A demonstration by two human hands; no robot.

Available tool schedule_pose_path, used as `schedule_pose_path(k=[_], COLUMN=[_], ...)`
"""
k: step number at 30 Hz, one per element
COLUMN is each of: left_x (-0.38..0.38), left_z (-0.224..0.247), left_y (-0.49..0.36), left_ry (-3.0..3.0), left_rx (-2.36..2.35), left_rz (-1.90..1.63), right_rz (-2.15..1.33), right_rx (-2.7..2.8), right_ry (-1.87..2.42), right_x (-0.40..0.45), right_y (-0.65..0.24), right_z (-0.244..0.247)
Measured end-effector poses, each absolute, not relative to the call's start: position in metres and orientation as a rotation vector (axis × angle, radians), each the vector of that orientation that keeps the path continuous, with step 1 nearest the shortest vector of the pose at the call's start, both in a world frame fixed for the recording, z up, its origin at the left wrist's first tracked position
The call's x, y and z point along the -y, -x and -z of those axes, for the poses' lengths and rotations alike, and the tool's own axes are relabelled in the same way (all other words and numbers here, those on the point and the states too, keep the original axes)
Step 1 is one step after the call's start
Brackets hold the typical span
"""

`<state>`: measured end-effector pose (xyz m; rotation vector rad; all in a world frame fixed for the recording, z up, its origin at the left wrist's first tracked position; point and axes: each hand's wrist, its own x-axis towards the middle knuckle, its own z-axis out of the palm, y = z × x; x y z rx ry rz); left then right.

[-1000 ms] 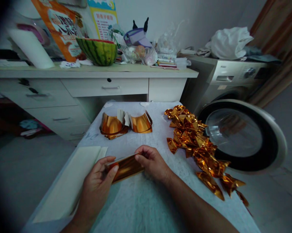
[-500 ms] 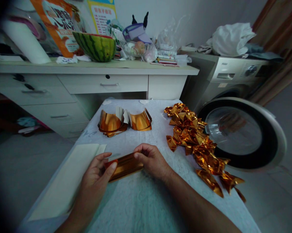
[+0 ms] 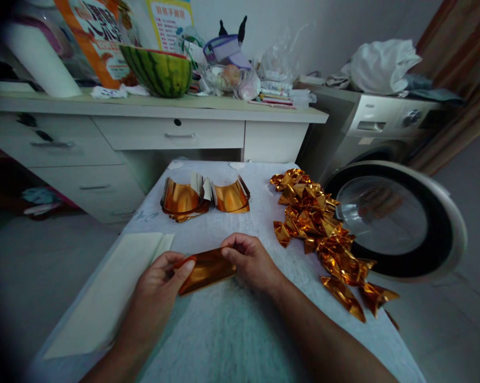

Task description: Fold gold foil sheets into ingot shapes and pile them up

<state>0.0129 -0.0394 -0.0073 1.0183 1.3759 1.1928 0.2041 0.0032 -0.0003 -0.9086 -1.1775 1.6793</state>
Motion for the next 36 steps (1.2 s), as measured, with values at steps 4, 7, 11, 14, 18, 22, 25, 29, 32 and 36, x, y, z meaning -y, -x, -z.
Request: schedule_pose_path(k=[4,7,11,14,18,22,25,29,32,36], left_x=[0.0412,0.0433,0.0452,0.0447,0.0422,0.0396,0.0392,0.0405,0.0412,0.0412], left_z=[0.0104,0.0123,0.0115,0.0093,0.0065,0.0041,0.0036,0.0061,0.0081,0.0078], left_y=[-0.0123,-0.0105,-0.0094,-0.0110,-0.0139,-0.0148,-0.0139,-0.0125,-0.0122,-0.0127], left_ry=[-0.957,-0.998,-1.036,-0.990,-0.929,-0.906,-0.926,-0.925,-0.882,-0.871], left_rx=[-1.339,-1.371,-1.388,-1.346,-1.291,-1.321,-1.350,-1.332,-1.306,-1.280], left_rz=[-1.285,-1.291,-1.309,-1.323,-1.321,-1.294,-1.257,-1.292,-1.329,-1.336], right_rz=[-1.664,-1.674,-1.686,-1.684,-1.708,-1.675,-1.677,-1.666,-1.662,-1.690], right_rx=[1.221,1.212,1.190,1.163,1.134,1.156,1.159,1.156,1.178,1.168], right_ry=[0.937,0.929,0.931,0.928,0.915,0.921,0.938,0.951,0.945,0.918], right_x=[-0.0023,-0.0020,-0.0017,-0.0013,-0.0023,-0.0034,-0.0023,-0.0001,0.0002,0.0000], right_y=[-0.2037,-0.2028,-0.2013,-0.2003,-0.2006,-0.2026,-0.2033,-0.2025,-0.2013,-0.2002], right_z=[-0.0021,-0.0024,-0.0014,-0.0001,0.0001,-0.0014,-0.0015,-0.0004,-0.0008,-0.0029])
